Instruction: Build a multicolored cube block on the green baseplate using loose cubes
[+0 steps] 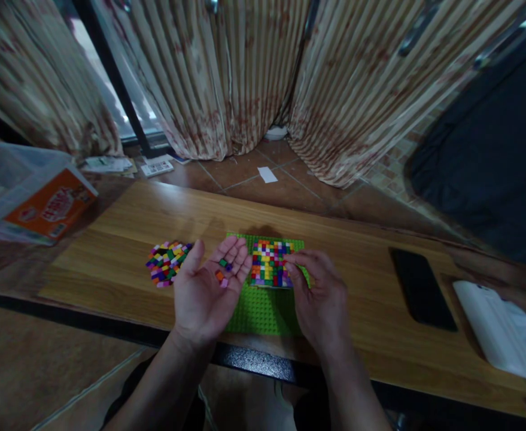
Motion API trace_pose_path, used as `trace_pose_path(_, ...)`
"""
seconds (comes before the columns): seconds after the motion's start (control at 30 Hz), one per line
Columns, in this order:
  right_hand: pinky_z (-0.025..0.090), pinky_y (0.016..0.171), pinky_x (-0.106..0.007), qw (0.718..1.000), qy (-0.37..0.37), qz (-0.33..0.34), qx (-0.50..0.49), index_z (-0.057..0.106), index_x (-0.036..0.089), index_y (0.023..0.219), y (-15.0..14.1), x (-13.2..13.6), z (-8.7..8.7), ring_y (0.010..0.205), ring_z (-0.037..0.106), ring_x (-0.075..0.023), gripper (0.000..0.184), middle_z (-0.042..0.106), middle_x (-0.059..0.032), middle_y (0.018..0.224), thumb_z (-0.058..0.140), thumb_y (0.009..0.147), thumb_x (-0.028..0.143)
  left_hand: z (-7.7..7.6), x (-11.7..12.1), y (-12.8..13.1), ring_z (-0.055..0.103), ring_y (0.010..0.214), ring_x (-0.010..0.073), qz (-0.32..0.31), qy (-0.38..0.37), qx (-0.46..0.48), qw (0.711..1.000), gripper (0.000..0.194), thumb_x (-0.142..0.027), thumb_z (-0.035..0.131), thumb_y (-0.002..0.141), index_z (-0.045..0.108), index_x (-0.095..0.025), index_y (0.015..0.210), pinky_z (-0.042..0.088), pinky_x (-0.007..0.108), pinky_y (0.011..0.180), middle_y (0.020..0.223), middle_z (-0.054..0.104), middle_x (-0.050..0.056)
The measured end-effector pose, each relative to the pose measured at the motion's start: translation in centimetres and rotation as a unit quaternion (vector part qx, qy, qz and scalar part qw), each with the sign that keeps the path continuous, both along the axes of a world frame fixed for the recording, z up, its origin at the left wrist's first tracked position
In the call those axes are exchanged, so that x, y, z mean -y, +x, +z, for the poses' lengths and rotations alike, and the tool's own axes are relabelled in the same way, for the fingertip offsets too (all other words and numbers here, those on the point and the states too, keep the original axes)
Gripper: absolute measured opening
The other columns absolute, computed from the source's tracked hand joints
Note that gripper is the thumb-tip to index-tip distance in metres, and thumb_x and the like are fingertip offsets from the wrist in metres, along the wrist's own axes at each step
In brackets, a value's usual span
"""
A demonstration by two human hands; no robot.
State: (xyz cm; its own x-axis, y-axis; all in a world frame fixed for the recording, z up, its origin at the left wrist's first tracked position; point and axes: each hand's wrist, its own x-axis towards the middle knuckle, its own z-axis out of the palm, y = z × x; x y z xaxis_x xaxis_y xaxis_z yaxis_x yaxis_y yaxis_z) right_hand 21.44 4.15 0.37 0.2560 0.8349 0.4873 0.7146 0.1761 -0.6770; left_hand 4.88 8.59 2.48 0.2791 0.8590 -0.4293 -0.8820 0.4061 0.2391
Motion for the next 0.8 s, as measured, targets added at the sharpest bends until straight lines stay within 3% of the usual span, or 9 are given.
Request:
trace_pose_path(0.4, 0.049, 0.089, -0.042, 0.994, -0.01, 0.026, 0.108, 0.072, 0.024, 0.092, -0.6, -0.2, -0.8, 0.1, 0.059, -0.0224, 0.014, 0.064, -0.0058, 0.106, 0.059, 0.091, 0.026, 0.0, 0.0, 0.1, 0.066, 0.081, 0.0152, 0.0, -0.01, -0.004, 1.0, 0.041, -0.043, 0.05, 0.092, 0.072, -0.009, 0.085, 0.052, 0.027, 0.084, 0.086, 0.071, 0.01)
trace_pose_path(0.8, 0.048, 0.09, -0.042, 0.999, -0.017, -0.04, 0.032, 0.072, 0.024, 0.082, -2.2, -0.5, -1.0, 0.099, 0.061, -0.0216, 0.011, 0.065, -0.0045, 0.103, 0.062, 0.082, 0.02, 0.0, 0.0, 0.0, 0.066, 0.081, 0.015, -0.007, -0.003, -0.005, 1.0, 0.04, -0.044, 0.052, 0.091, 0.072, -0.009, 0.086, 0.051, 0.028, 0.086, 0.085, 0.071, 0.01)
